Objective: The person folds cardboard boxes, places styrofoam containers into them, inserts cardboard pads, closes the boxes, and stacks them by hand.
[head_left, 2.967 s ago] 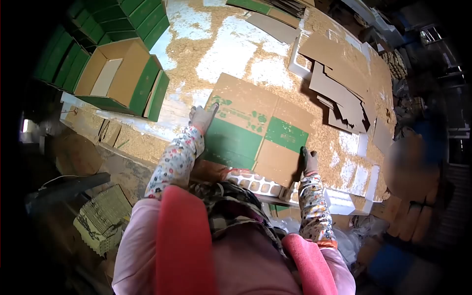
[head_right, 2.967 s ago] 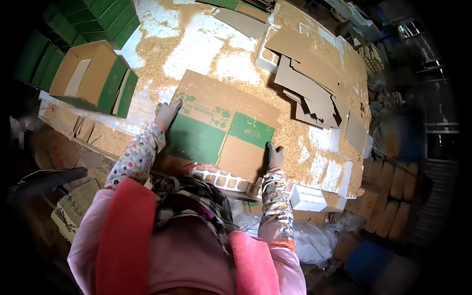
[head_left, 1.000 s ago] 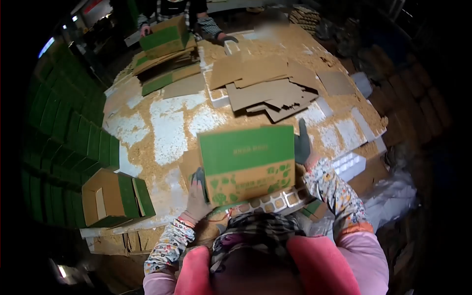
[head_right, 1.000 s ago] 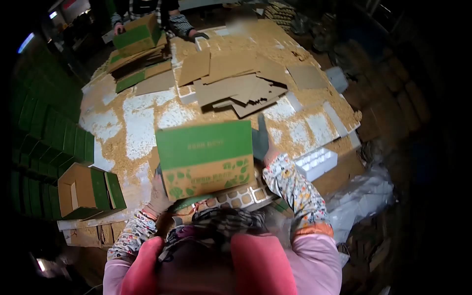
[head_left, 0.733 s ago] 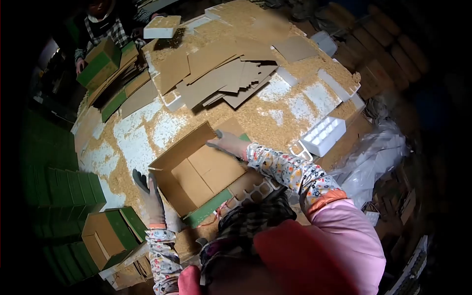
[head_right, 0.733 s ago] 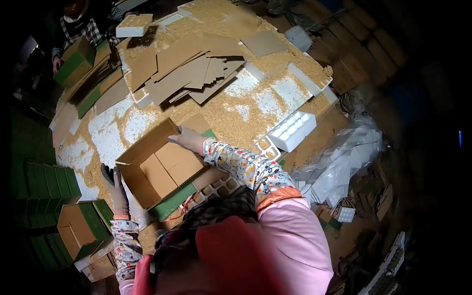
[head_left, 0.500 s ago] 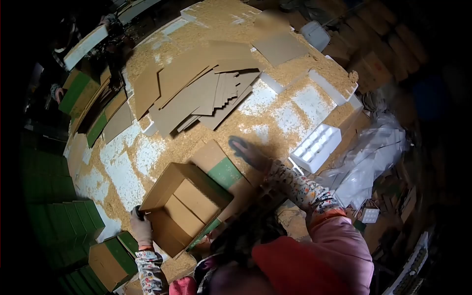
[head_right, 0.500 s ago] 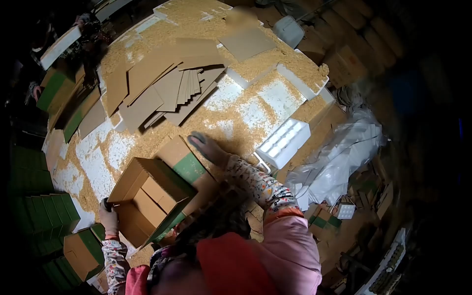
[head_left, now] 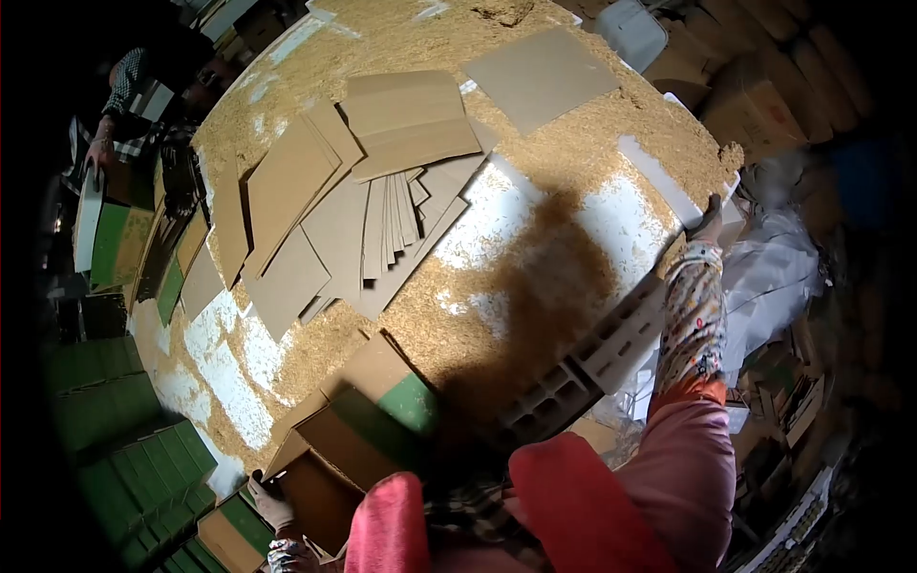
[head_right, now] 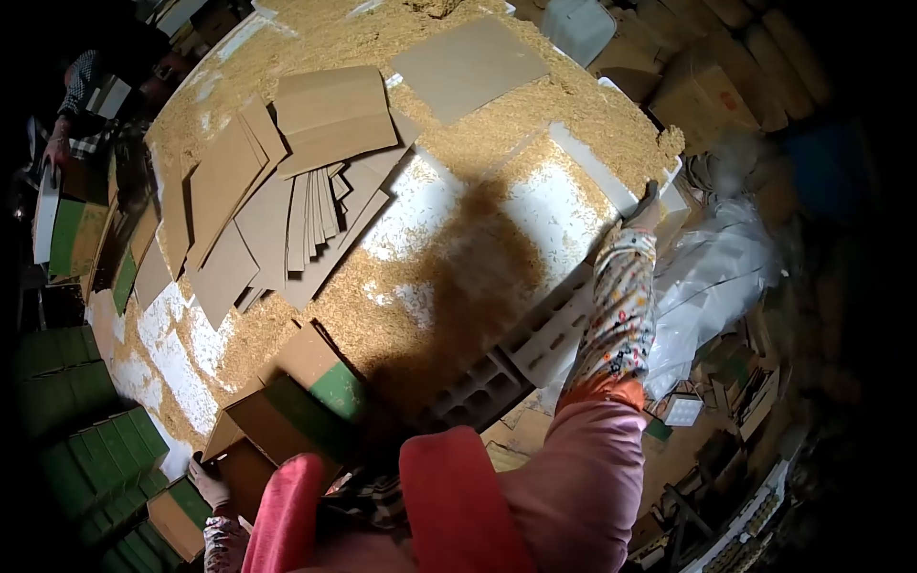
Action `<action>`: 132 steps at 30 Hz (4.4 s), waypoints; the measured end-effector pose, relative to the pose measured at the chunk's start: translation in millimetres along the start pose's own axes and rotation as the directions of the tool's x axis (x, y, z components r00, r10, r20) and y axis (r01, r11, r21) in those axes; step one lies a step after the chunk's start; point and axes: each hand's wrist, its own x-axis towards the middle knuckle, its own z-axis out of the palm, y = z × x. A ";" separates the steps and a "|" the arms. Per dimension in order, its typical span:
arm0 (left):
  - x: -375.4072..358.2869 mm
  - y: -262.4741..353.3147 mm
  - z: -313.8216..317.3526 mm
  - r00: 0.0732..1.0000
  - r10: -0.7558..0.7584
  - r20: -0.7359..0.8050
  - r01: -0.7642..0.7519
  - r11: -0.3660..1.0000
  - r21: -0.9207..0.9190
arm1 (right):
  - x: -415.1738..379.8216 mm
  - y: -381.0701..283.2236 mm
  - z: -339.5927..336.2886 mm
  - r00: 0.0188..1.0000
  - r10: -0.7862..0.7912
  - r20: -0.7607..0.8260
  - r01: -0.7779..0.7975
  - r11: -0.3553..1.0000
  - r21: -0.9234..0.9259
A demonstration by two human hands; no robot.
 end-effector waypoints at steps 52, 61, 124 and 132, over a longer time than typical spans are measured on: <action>21.4 -1.5 26.4 0.989 -0.128 0.075 0.126 0.462 -0.878 | -560.3 149.8 227.9 0.579 0.540 0.611 -0.298 0.837 -0.459; 13.1 8.9 8.6 0.995 -0.084 0.061 0.088 0.370 -0.925 | -475.4 119.4 166.5 0.693 0.311 0.650 -0.153 0.945 -0.289; -109.7 -484.4 141.0 -0.068 -0.996 0.064 -0.043 -0.061 -0.997 | -1260.9 228.2 169.5 -0.340 0.653 0.677 0.237 0.756 -0.610; -186.9 -247.7 200.0 0.521 -0.832 0.191 0.217 -0.087 -0.972 | -913.5 221.8 116.7 0.007 0.312 0.950 0.862 0.480 -0.164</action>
